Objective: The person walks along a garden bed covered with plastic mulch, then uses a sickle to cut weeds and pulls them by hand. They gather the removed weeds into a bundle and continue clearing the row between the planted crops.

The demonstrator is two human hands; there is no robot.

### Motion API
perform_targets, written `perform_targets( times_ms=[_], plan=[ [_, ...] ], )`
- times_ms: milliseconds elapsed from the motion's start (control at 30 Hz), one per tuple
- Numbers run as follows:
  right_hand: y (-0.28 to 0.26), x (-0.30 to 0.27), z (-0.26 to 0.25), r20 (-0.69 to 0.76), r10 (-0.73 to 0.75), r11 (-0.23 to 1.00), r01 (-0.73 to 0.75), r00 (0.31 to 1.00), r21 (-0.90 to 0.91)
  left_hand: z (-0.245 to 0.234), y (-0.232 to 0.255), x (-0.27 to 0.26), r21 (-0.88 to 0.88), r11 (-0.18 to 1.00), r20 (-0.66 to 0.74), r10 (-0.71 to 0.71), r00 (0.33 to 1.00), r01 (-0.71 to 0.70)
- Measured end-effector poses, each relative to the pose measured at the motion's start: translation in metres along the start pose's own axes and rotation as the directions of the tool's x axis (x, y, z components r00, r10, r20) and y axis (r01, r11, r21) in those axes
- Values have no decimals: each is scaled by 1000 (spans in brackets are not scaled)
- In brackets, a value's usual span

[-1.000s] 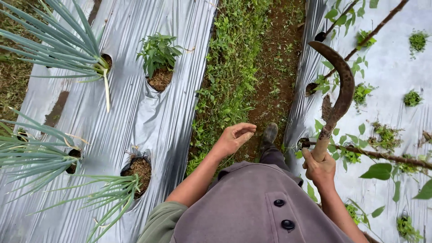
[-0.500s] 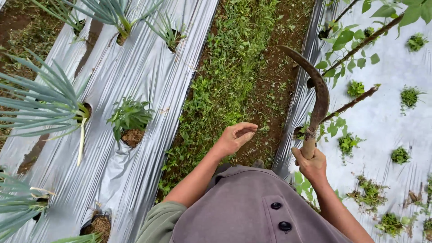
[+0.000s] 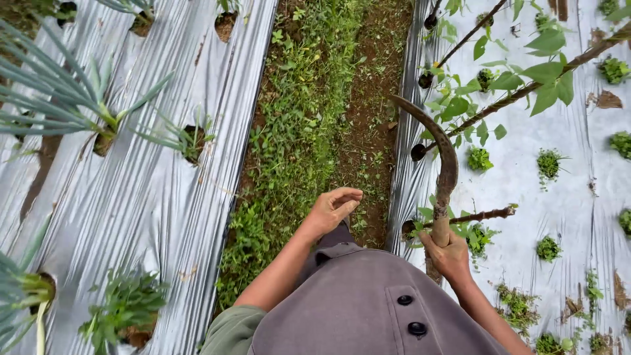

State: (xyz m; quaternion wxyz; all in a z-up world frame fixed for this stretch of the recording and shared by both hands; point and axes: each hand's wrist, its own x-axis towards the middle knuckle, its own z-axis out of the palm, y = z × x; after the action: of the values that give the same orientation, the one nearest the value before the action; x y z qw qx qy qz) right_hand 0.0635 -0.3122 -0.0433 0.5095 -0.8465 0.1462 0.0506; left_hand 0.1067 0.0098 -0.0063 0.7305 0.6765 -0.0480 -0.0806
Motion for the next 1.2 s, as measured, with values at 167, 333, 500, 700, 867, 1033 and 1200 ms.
perform_targets(
  times_ms=[167,333,500,700,867,1033,1200],
  plan=[
    [-85,95,22,-57,53,998,-50,997,43,-42,11,135,-29,1000,68,12,998,-10],
    [-139,188,44,-87,39,995,-30,995,99,-85,64,233,5,1000,124,-9,992,9],
    [-178,243,57,-73,1,980,14,997,197,-113,79,298,49,998,115,-34,993,29],
    [-197,319,67,-56,31,984,-21,998,177,-124,63,354,37,989,108,-145,983,142],
    [-191,429,75,-31,41,986,-36,999,161,-140,43,434,25,997,28,-77,997,76],
    [-219,553,77,-16,-25,966,29,1000,256,-142,50,548,76,997,-37,-10,999,13],
    [-246,664,54,-15,-12,947,16,1000,321,-122,108,658,135,990,-38,-24,999,29]
  ],
)
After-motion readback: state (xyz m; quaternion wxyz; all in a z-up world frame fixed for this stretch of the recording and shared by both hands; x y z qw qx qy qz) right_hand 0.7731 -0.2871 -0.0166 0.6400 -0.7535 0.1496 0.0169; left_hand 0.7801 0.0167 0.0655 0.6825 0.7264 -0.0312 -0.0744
